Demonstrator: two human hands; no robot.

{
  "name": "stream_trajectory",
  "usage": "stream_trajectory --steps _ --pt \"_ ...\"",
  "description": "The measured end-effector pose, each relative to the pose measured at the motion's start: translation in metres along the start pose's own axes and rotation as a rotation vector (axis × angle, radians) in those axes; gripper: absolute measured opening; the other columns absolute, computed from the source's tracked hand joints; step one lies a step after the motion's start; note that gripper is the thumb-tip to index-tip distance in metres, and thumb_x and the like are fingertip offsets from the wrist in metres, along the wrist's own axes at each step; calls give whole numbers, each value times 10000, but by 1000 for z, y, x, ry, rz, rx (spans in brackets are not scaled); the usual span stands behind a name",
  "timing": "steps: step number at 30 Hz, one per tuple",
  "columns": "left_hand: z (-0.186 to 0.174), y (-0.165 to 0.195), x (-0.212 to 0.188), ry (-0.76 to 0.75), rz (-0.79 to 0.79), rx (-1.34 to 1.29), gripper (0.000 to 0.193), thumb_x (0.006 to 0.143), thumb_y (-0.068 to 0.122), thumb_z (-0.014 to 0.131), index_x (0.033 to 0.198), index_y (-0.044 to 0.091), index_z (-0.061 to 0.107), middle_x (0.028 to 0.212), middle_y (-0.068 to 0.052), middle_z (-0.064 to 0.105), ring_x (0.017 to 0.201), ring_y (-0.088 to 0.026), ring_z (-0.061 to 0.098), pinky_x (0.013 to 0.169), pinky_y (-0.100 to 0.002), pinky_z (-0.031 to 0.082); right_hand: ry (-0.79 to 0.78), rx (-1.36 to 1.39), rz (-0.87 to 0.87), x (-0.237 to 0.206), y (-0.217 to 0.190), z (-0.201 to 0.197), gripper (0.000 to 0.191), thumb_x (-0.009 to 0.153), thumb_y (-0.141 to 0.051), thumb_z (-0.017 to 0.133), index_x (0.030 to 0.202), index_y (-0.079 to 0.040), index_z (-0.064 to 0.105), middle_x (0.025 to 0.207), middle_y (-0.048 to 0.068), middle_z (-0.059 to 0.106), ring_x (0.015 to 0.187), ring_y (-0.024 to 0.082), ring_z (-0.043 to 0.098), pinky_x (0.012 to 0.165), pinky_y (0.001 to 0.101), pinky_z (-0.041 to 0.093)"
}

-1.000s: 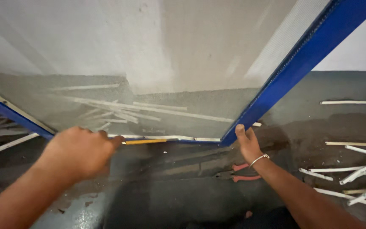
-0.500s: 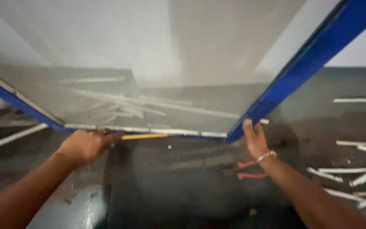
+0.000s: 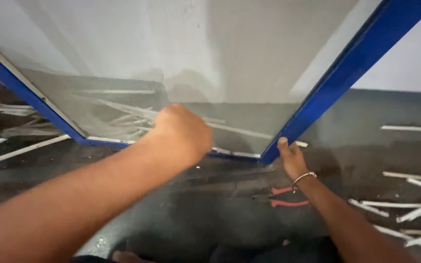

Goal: The person inserts a white spline into the groove of a blue window screen frame using a screwdriver and pliers. They press the spline along the bottom edge, then move to the right and left edges, repeatedly using the screwdriver to push the spline and pliers to pull or adjust it.

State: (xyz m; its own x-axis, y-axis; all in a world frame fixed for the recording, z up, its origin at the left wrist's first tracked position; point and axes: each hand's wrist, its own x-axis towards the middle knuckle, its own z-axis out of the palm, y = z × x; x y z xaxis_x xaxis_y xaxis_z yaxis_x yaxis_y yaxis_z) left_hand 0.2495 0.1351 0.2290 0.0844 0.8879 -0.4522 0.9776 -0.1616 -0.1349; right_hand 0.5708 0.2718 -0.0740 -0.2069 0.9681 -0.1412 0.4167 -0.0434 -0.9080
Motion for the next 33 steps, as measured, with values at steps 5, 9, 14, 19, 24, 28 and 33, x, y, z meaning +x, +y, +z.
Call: stream_trajectory --steps 5,9,14,19,24,28,33 --pt "100 -69 -23 67 10 30 322 890 216 594 1190 248 707 1052 -98 751 946 -295 737 799 -463 575 -12 -24 -75 7 0 9 821 947 -691 479 1322 37 546 1158 85 642 1091 188 571 994 350 445" --pt "188 -109 -31 -153 -133 -21 575 1004 455 453 1551 441 274 1133 -121 687 901 -285 750 711 -448 612 -15 -37 -86 10 0 16 817 955 -689 474 1312 41 556 1136 105 647 1078 203 575 986 359 453" --pt "246 -104 -30 -14 -124 -184 590 1001 463 416 1581 435 309 1079 -120 719 817 -301 752 637 -440 601 -36 -72 -125 14 1 15 798 964 -684 457 1297 33 570 1123 98 658 1075 200 586 980 360 459" --pt "202 -79 -66 15 -183 -37 515 977 380 468 1491 378 434 881 -69 753 727 -300 753 592 -454 583 -48 -18 -247 11 1 13 804 973 -692 467 1304 34 565 1134 93 637 1077 197 556 984 361 450" --pt "122 -63 -119 -50 -303 31 508 964 383 522 1466 459 505 765 -32 742 685 -260 743 606 -422 588 -23 -99 -117 8 -6 14 739 989 -643 462 1275 25 600 1094 112 667 1055 208 597 971 367 472" --pt "108 -49 -109 -71 -322 -192 449 912 433 559 1359 446 604 814 -78 755 786 -307 755 703 -470 607 -40 -131 -189 10 -15 14 753 1000 -639 445 1315 31 582 1161 123 673 1120 219 597 1015 370 443" --pt "123 -38 -90 -13 -349 -330 427 905 444 575 1328 408 619 868 -91 756 835 -340 746 755 -487 607 -31 -109 -168 12 -16 14 796 979 -671 449 1334 32 566 1184 136 668 1132 227 596 1015 374 445"
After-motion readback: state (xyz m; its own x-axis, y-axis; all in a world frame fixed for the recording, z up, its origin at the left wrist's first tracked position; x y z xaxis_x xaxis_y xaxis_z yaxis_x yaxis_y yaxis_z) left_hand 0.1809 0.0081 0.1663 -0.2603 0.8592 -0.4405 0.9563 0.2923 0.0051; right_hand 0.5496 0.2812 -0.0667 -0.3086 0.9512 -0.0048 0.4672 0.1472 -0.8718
